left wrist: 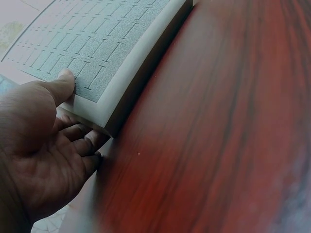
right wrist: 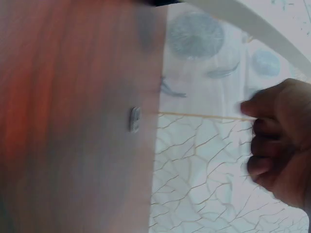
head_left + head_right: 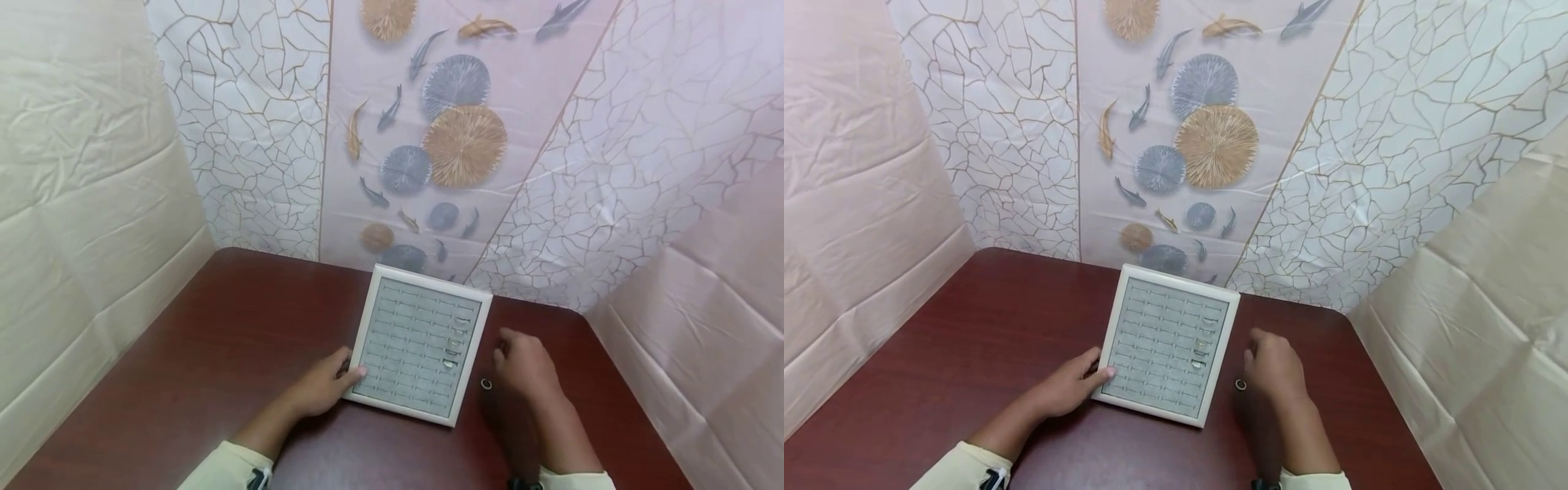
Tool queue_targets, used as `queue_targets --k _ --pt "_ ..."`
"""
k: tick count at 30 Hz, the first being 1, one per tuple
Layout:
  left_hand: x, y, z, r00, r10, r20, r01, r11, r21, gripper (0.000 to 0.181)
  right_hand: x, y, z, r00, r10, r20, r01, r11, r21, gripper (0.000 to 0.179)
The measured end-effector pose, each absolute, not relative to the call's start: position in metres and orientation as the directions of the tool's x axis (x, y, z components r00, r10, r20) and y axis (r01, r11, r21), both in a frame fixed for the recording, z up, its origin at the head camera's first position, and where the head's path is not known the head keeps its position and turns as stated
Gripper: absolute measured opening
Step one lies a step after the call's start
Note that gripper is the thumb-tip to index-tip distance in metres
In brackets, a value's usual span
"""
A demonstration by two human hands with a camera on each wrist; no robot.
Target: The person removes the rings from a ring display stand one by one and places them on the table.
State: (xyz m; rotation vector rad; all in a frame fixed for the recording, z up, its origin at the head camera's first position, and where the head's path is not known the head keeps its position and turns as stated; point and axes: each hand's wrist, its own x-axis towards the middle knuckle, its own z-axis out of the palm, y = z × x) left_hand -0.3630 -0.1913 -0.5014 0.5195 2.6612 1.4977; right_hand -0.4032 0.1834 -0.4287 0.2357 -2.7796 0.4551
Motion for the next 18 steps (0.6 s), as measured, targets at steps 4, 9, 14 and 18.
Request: queue_targets --k 4,9,14,18 --pt "-0.363 -0.192 -0.501 -0.943 0.311 0.121 0.267 0.486 0.832 0.036 -0.4 0.173 -0.419 -0.743 -0.092 0.663 -0.362 0.888 -0.282 0.011" --pt "-0.362 -0.19 -0.497 -0.946 0.312 0.089 0.24 0.488 0.839 0.033 -0.398 0.159 -0.409 -0.504 -0.119 0.856 -0.526 0.828 -0.195 0.009" --pt "-0.361 -0.188 -0.495 -0.948 0.307 0.085 0.233 0.488 0.841 0.034 -0.394 0.146 -0.4 -0.466 -0.186 0.865 -0.615 0.771 -0.166 0.012" --pt "-0.361 -0.188 -0.497 -0.949 0.304 0.08 0.229 0.495 0.838 0.035 -0.39 0.139 -0.398 -0.519 -0.281 0.807 -0.641 0.753 -0.15 0.014"
